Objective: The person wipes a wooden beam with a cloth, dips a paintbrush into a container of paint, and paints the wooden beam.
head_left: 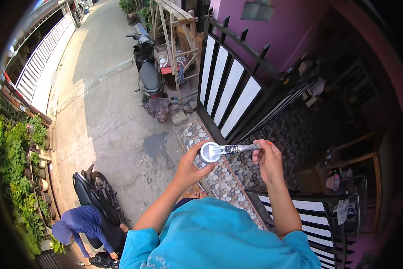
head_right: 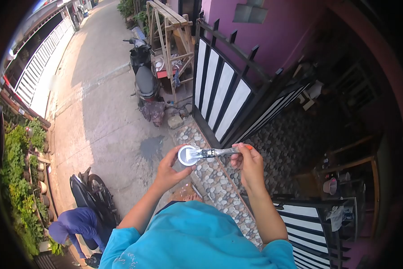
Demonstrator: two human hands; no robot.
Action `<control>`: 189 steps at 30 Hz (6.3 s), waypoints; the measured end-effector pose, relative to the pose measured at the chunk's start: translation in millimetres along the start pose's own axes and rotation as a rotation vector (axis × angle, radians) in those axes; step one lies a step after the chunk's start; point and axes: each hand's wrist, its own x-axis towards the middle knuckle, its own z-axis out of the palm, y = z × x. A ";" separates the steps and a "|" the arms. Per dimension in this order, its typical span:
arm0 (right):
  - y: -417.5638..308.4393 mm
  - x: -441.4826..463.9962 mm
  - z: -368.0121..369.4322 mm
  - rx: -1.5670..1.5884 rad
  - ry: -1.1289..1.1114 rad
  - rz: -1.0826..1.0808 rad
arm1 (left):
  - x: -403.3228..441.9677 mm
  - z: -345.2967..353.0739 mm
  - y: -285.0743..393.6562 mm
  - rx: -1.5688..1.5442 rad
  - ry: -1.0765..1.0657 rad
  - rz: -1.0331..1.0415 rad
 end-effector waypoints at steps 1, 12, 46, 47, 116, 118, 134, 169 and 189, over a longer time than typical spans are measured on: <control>4.3 0.7 -4.7 0.088 0.010 0.054 | 1.4 2.6 -1.7 -0.013 0.037 0.024; 44.1 5.3 -32.6 0.574 0.021 0.355 | 20.5 12.4 13.0 0.002 -0.044 -0.017; 20.2 4.1 -51.2 0.916 -0.060 0.048 | 74.4 60.9 30.7 -0.308 -0.076 0.091; 12.0 4.7 -53.0 0.931 -0.045 0.026 | 73.7 61.0 30.5 -0.310 -0.078 0.096; -566.6 159.5 -18.9 -1.481 1.478 -1.717 | -21.4 -39.0 -33.1 0.001 0.187 -0.229; -569.9 168.2 -10.0 -1.401 1.392 -1.763 | -21.4 -42.3 -28.6 0.103 0.191 -0.280; -592.9 111.9 -51.1 -1.054 1.361 -1.795 | -8.5 -34.2 -21.2 0.100 0.141 -0.233; -561.3 5.9 -144.8 -1.381 1.673 -1.745 | 2.9 -8.6 -20.5 -0.127 0.017 -0.197; -554.2 25.3 -173.2 -1.142 1.470 -1.751 | 5.4 -11.3 -14.1 -0.028 0.058 -0.165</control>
